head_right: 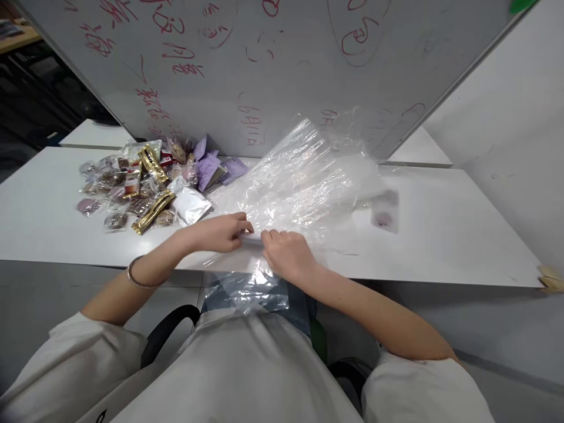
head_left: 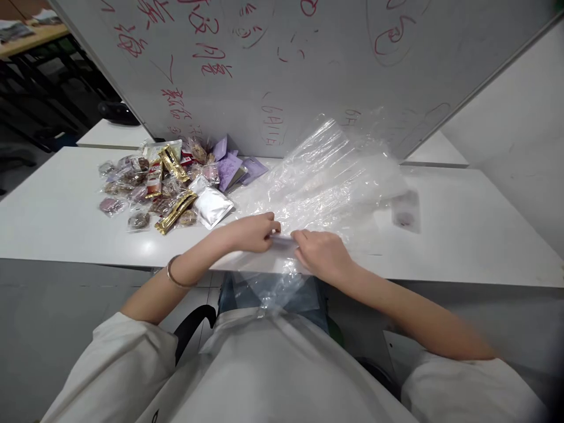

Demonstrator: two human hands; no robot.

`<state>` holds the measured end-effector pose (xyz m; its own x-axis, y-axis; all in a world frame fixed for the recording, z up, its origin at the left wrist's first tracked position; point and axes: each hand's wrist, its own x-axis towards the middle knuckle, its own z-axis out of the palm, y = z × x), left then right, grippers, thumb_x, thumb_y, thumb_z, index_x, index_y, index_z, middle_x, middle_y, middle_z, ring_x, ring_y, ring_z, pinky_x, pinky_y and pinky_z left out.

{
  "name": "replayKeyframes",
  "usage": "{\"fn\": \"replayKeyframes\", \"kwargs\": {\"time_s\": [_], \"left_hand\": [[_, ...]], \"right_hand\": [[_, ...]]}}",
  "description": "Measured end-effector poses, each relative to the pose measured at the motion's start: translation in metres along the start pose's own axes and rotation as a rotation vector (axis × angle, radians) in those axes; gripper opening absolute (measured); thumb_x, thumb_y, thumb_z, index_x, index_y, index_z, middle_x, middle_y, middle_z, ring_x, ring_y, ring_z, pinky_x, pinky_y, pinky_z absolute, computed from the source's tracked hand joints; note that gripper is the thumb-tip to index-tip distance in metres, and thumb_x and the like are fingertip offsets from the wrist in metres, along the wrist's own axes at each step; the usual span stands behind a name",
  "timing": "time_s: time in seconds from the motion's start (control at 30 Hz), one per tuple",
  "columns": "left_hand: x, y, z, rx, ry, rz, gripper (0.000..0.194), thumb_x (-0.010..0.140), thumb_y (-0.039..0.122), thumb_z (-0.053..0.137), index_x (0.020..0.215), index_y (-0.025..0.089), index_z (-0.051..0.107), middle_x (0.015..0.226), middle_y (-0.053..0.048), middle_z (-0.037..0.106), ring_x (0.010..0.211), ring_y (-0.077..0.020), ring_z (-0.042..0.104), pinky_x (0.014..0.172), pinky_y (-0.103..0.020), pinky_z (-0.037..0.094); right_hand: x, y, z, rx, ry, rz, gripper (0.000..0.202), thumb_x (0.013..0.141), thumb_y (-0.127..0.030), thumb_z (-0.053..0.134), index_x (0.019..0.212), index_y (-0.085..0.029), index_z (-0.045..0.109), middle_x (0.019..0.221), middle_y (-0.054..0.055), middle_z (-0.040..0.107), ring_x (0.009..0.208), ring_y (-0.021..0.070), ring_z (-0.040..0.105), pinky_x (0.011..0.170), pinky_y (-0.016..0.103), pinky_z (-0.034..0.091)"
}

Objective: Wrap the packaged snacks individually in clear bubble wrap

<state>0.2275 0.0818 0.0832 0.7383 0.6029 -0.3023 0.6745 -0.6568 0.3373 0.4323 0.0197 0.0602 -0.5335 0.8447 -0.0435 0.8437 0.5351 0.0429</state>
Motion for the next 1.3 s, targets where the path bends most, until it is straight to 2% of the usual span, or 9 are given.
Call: {"fn": "replayKeyframes", "kwargs": {"time_s": [0.1,0.2,0.37,0.47,0.63,0.8,1.03,1.17,1.3], "left_hand": [[0.024,-0.019,-0.022,0.002,-0.038,-0.110,0.039,0.079,0.026,0.052,0.116,0.017,0.060,0.085,-0.008,0.066,0.072,-0.0229,0.062,0.063,-0.031,0.042],[0.042,-0.034,-0.017,0.063,0.036,-0.183,0.047,0.080,0.026,0.055,0.125,0.015,0.054,0.094,-0.011,0.069,0.083,-0.0272,0.065,0.070,-0.035,0.047],[0.016,-0.021,0.044,0.326,0.555,-0.100,0.040,0.089,0.009,0.044,0.128,0.006,0.052,0.139,-0.025,0.052,0.131,-0.0360,0.048,0.106,-0.054,0.039],[-0.022,0.007,0.091,0.323,0.528,0.071,0.036,0.099,0.027,0.044,0.128,0.010,0.055,0.129,-0.019,0.061,0.123,-0.0324,0.056,0.100,-0.048,0.048],[-0.050,0.034,0.140,0.325,0.510,-0.058,0.049,0.102,0.036,0.041,0.138,0.005,0.050,0.138,-0.023,0.057,0.131,-0.0357,0.053,0.106,-0.048,0.045],[-0.036,0.011,0.136,0.291,0.464,-0.033,0.056,0.102,0.042,0.038,0.143,0.004,0.044,0.153,-0.024,0.040,0.146,-0.0361,0.031,0.117,-0.053,0.034],[-0.036,0.006,0.136,0.223,0.531,0.073,0.044,0.101,0.030,0.044,0.140,0.011,0.049,0.144,-0.018,0.054,0.140,-0.0317,0.044,0.113,-0.050,0.043],[-0.024,-0.001,0.128,0.190,0.466,0.015,0.059,0.103,0.043,0.037,0.151,0.009,0.035,0.157,-0.017,0.036,0.149,-0.0310,0.026,0.120,-0.049,0.030],[0.003,-0.016,0.106,0.152,0.416,0.008,0.055,0.104,0.040,0.033,0.150,0.009,0.038,0.156,-0.015,0.040,0.147,-0.0285,0.032,0.121,-0.047,0.026]], "right_hand": [[0.032,0.021,-0.018,0.029,-0.138,0.097,0.030,0.090,-0.027,0.043,0.114,-0.013,0.057,0.083,0.012,0.071,0.072,0.0249,0.064,0.059,0.031,0.036],[0.063,0.043,-0.011,0.081,-0.219,0.077,0.030,0.091,-0.029,0.042,0.115,-0.014,0.054,0.084,0.011,0.070,0.071,0.0243,0.063,0.061,0.031,0.036],[0.071,0.052,0.025,0.076,-0.175,0.142,0.035,0.092,-0.027,0.042,0.122,-0.010,0.052,0.103,0.015,0.068,0.078,0.0255,0.063,0.066,0.033,0.040],[0.057,0.044,0.038,0.020,-0.031,0.154,0.044,0.093,-0.020,0.040,0.135,-0.009,0.046,0.124,0.020,0.059,0.103,0.0309,0.059,0.082,0.039,0.042],[0.033,0.022,0.044,0.012,0.229,-0.079,0.043,0.095,-0.023,0.042,0.134,-0.009,0.052,0.125,0.020,0.059,0.112,0.0309,0.052,0.098,0.043,0.039],[0.032,0.008,0.052,-0.021,0.191,-0.086,0.050,0.092,-0.016,0.043,0.141,-0.005,0.046,0.128,0.022,0.059,0.116,0.0320,0.053,0.096,0.043,0.046],[0.048,0.021,0.068,-0.121,0.274,0.016,0.052,0.093,-0.006,0.035,0.144,-0.008,0.046,0.137,0.025,0.056,0.127,0.0345,0.053,0.101,0.052,0.047],[0.047,0.029,0.060,-0.104,0.222,-0.014,0.051,0.095,-0.005,0.032,0.144,-0.005,0.047,0.142,0.026,0.052,0.130,0.0352,0.052,0.105,0.051,0.045],[0.046,0.040,0.039,-0.103,0.181,-0.050,0.052,0.095,-0.003,0.028,0.144,-0.005,0.047,0.140,0.024,0.054,0.129,0.0328,0.054,0.103,0.046,0.049]]}}
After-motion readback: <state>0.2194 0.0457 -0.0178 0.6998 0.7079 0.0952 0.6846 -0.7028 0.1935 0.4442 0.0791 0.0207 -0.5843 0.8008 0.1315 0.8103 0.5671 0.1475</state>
